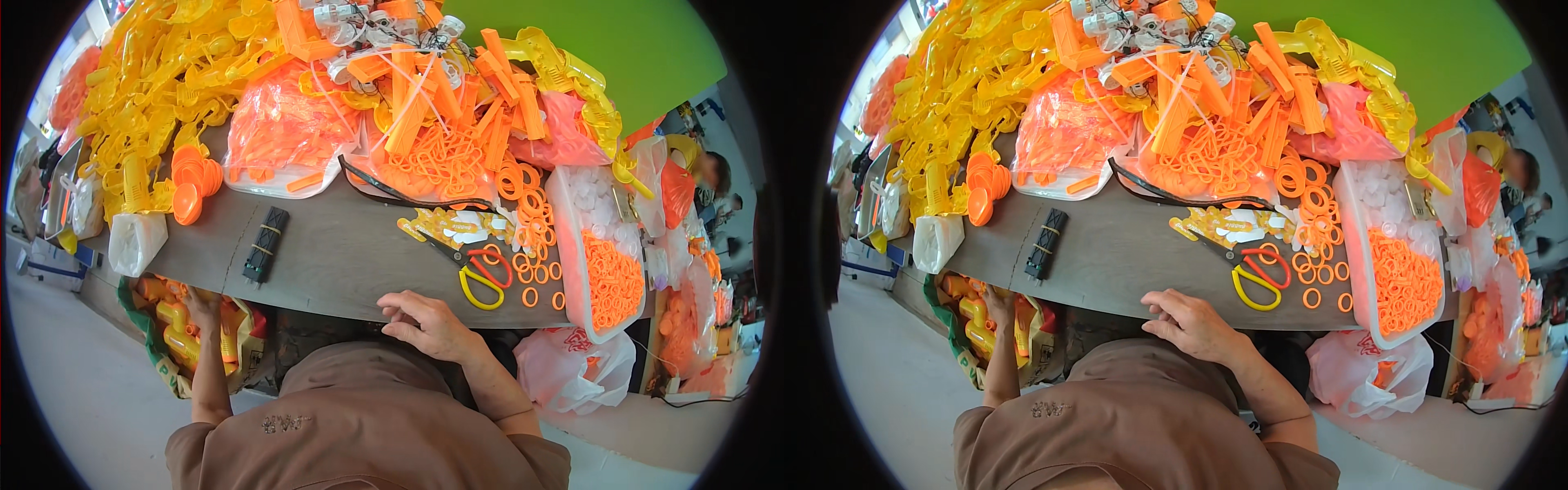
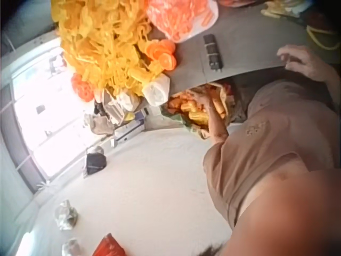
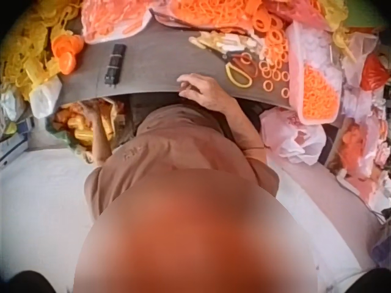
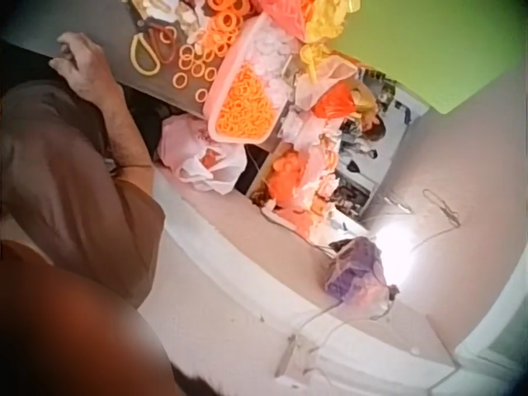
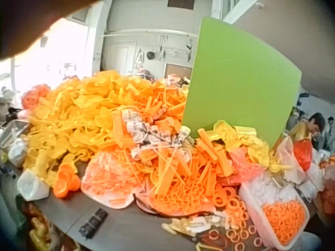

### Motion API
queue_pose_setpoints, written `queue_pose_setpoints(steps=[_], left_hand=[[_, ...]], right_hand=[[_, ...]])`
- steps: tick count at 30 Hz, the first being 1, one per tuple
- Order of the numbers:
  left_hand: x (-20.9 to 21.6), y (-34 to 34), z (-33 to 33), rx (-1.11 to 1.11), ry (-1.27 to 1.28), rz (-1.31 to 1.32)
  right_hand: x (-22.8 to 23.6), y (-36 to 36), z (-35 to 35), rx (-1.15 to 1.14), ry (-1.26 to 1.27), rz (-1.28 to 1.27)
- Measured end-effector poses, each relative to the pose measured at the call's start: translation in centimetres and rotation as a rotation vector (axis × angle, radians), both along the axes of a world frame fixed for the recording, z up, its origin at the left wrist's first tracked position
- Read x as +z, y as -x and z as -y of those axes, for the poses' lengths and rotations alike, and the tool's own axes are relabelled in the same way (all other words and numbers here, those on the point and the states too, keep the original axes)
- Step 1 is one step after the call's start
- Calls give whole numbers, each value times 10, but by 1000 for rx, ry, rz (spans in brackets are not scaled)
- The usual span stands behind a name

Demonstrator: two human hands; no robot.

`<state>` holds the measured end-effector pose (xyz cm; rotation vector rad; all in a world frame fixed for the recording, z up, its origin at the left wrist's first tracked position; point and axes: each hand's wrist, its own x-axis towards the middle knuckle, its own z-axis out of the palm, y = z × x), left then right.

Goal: Assembling the internal and external components of a plastic toy gun.

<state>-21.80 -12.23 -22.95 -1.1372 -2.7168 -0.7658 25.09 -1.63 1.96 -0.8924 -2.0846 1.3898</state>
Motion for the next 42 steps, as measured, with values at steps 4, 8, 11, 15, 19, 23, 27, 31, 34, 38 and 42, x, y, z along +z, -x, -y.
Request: queue_pose_setpoints(steps=[4,8,11,15,19,23,27,31,34,38,42], left_hand=[[-36,55,-30,57,-349,243],[-55,69,-44,-65,-309,207],[-68,78,-35,-131,-275,174],[-64,85,-35,-226,-233,116],[-54,71,-23,-277,-208,74],[-33,21,-19,-390,-115,45],[-37,18,-40,-431,-101,235],[-15,13,-41,-612,-76,-203],[13,14,-40,-646,134,-224],[-39,48,-28,-379,5,-262],[-35,55,-35,-526,187,-215]], right_hand=[[15,-1,-9,36,-33,57],[46,-14,-31,-45,-194,153],[72,-35,-64,-309,-372,182],[107,-69,-171,-710,-738,270],[124,-113,-302,-797,-1211,772],[128,-95,-340,-810,-992,1100],[121,-89,-357,-901,-868,1116],[120,-98,-355,-1118,-949,894],[124,-134,-361,-1070,-994,548],[127,-135,-361,-1022,-585,-4],[142,-132,-356,-971,-481,-342]])
